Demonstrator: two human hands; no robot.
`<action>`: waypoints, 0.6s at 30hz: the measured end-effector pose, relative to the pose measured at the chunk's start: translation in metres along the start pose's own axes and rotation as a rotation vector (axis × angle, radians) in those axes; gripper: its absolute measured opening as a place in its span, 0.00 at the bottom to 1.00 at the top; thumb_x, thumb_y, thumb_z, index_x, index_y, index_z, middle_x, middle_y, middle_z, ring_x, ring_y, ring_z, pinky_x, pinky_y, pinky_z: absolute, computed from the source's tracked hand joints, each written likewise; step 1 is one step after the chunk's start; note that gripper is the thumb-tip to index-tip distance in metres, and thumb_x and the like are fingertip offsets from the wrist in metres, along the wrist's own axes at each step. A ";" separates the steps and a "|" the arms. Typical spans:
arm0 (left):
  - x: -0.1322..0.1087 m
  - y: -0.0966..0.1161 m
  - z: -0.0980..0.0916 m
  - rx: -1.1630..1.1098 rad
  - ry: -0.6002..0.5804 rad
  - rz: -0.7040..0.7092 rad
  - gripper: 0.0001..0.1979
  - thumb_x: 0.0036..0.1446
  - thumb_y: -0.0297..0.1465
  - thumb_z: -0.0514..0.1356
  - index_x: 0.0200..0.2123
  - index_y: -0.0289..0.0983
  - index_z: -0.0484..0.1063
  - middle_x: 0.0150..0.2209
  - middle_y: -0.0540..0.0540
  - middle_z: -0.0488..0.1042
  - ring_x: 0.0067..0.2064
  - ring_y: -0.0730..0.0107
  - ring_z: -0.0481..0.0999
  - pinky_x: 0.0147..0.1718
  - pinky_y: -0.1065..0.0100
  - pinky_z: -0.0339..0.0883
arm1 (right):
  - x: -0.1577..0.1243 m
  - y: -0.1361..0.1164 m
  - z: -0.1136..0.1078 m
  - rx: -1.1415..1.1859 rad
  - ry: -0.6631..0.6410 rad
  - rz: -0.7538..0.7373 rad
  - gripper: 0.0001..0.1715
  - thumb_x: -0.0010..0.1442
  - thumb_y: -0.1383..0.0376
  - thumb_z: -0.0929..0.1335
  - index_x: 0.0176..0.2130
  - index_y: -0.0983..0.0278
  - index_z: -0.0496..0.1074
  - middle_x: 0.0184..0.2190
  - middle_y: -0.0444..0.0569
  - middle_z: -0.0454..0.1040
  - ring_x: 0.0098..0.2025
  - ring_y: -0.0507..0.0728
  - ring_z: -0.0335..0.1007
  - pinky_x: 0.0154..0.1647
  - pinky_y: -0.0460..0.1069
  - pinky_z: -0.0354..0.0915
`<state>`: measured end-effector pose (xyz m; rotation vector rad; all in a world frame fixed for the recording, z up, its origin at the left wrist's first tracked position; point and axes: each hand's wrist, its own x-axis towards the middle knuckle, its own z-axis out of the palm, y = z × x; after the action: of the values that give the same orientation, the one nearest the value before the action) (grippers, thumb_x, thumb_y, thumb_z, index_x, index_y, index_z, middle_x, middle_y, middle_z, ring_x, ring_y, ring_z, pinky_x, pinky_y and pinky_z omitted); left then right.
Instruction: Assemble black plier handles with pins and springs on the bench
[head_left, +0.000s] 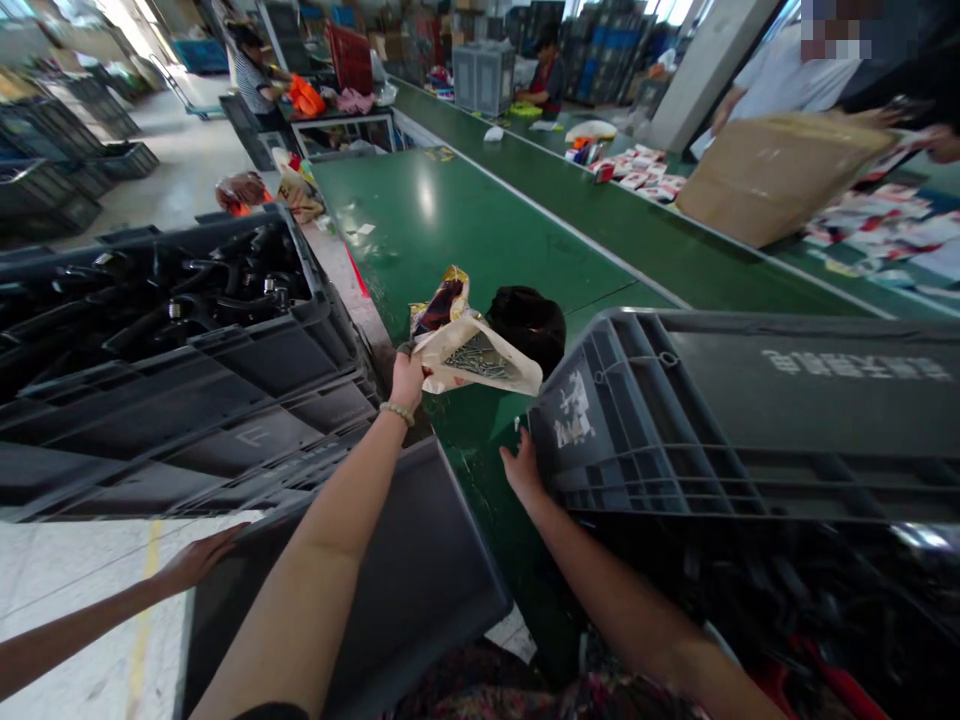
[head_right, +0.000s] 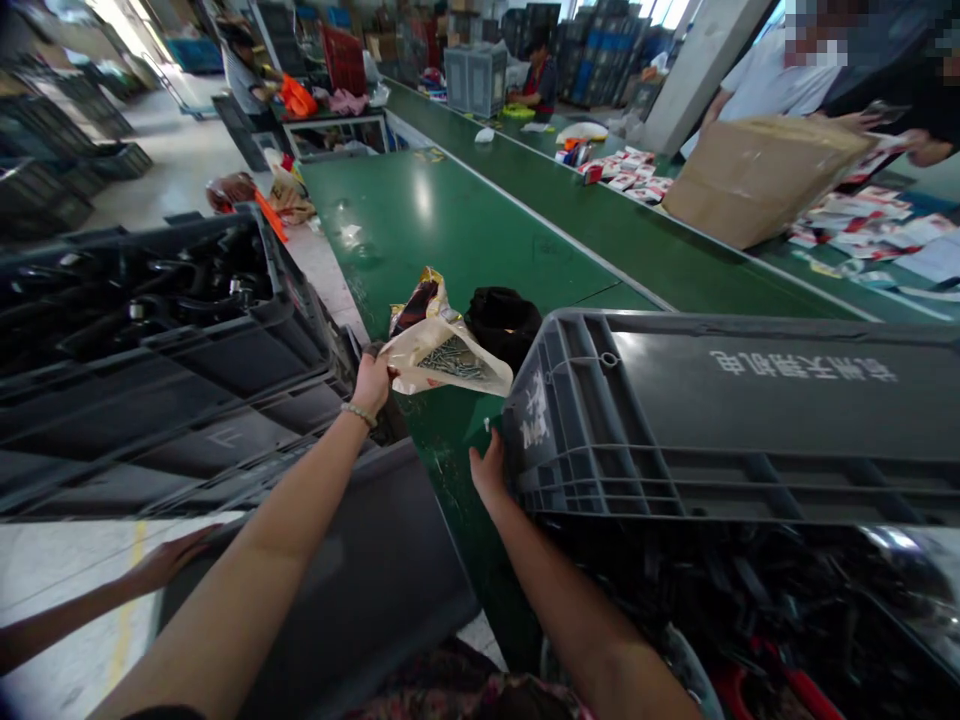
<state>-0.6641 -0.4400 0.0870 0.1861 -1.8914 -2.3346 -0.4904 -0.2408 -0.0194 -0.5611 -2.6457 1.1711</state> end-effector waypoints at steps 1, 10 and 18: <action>0.005 0.006 -0.001 0.013 -0.027 -0.007 0.08 0.55 0.28 0.53 0.40 0.36 0.66 0.28 0.53 0.67 0.19 0.82 0.61 0.19 0.77 0.62 | 0.004 -0.004 0.006 -0.012 0.008 -0.014 0.38 0.57 0.67 0.62 0.65 0.65 0.49 0.51 0.63 0.69 0.49 0.63 0.72 0.47 0.59 0.70; -0.048 -0.024 -0.022 0.264 -0.204 -0.121 0.15 0.64 0.36 0.49 0.51 0.37 0.61 0.44 0.42 0.72 0.39 0.70 0.74 0.35 0.68 0.71 | -0.002 -0.016 0.023 -0.331 -0.163 -0.212 0.37 0.59 0.63 0.65 0.65 0.63 0.55 0.61 0.64 0.60 0.63 0.68 0.56 0.59 0.65 0.57; -0.207 -0.154 -0.045 0.597 -0.389 -0.503 0.19 0.69 0.37 0.42 0.54 0.34 0.63 0.45 0.39 0.72 0.41 0.65 0.76 0.36 0.61 0.73 | -0.049 0.013 0.015 -0.490 -0.517 -0.489 0.27 0.64 0.61 0.64 0.62 0.52 0.62 0.67 0.48 0.54 0.68 0.65 0.45 0.66 0.67 0.40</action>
<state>-0.4562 -0.4148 -0.0699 0.3122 -3.0114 -2.0893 -0.4471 -0.2637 -0.0405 0.3854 -3.2431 0.5706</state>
